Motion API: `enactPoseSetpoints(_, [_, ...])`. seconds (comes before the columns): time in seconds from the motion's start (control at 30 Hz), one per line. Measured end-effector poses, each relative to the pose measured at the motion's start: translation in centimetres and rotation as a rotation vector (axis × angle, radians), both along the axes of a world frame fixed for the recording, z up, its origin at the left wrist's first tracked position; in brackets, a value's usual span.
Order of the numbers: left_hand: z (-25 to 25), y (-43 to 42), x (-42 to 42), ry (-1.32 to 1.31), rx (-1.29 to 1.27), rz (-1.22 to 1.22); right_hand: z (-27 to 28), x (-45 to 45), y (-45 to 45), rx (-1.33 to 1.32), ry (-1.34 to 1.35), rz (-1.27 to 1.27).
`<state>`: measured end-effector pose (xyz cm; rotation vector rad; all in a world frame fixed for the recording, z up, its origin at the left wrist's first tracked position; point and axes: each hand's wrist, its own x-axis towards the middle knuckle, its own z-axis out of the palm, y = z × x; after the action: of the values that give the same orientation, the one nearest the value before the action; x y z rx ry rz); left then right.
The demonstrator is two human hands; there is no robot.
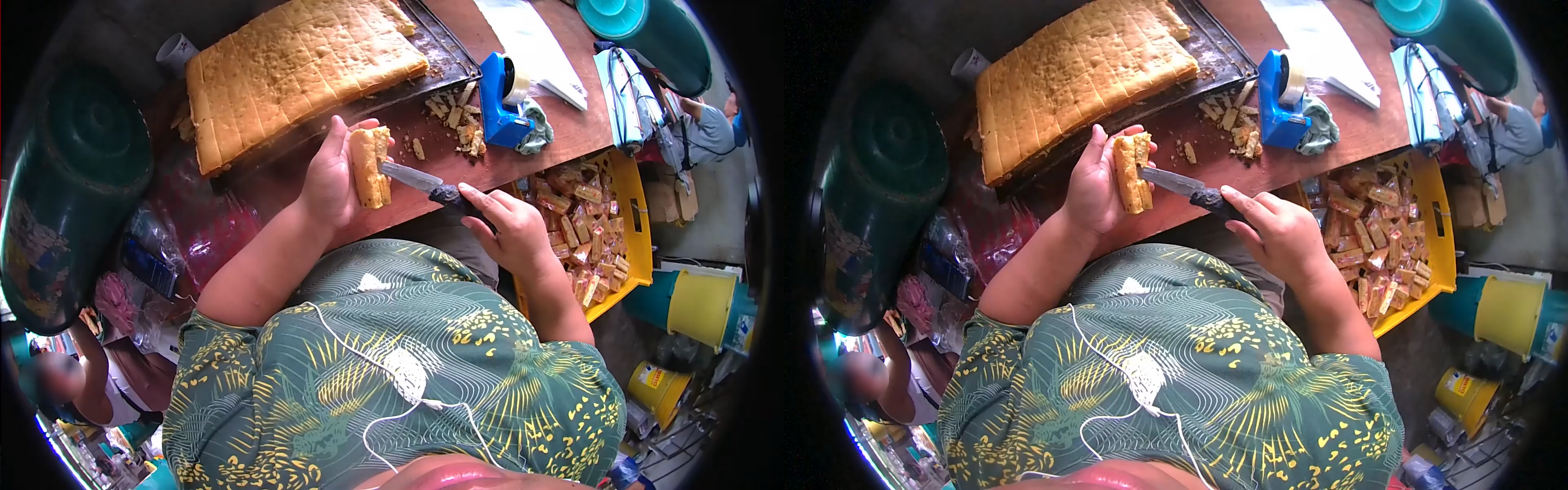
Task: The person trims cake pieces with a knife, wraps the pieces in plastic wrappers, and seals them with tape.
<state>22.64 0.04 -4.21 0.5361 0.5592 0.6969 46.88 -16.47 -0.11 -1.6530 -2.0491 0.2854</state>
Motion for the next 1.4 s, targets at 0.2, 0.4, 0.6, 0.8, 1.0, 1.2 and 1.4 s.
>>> enactPoseSetpoints(0.2, [-0.2,0.3,-0.1,0.032,0.009,-0.003,-2.4,0.0,0.0,-0.012,0.338,-0.021])
enactPoseSetpoints(0.4, [-0.6,0.5,-1.1,0.059,0.013,0.002,-1.1,2.0,0.4,-0.215,0.768,-0.265])
enactPoseSetpoints(0.6, [-0.1,0.6,-2.9,0.114,0.018,0.076,-2.4,12.1,6.5,0.114,0.329,-0.625])
enactPoseSetpoints(0.8, [1.4,-0.5,-5.6,0.098,0.038,0.165,-7.4,17.4,11.4,0.011,0.143,-0.630])
enactPoseSetpoints(1.0, [2.5,-2.2,-5.5,0.026,0.081,0.267,-1.8,-1.1,9.6,0.021,0.826,-0.084])
enactPoseSetpoints(1.2, [2.6,-3.2,-1.9,0.188,0.335,0.477,-5.1,-13.1,9.7,-0.620,1.631,0.244])
enactPoseSetpoints(1.4, [0.6,-3.6,-3.7,0.465,0.471,0.384,-5.6,-15.1,9.1,-0.883,1.757,0.176])
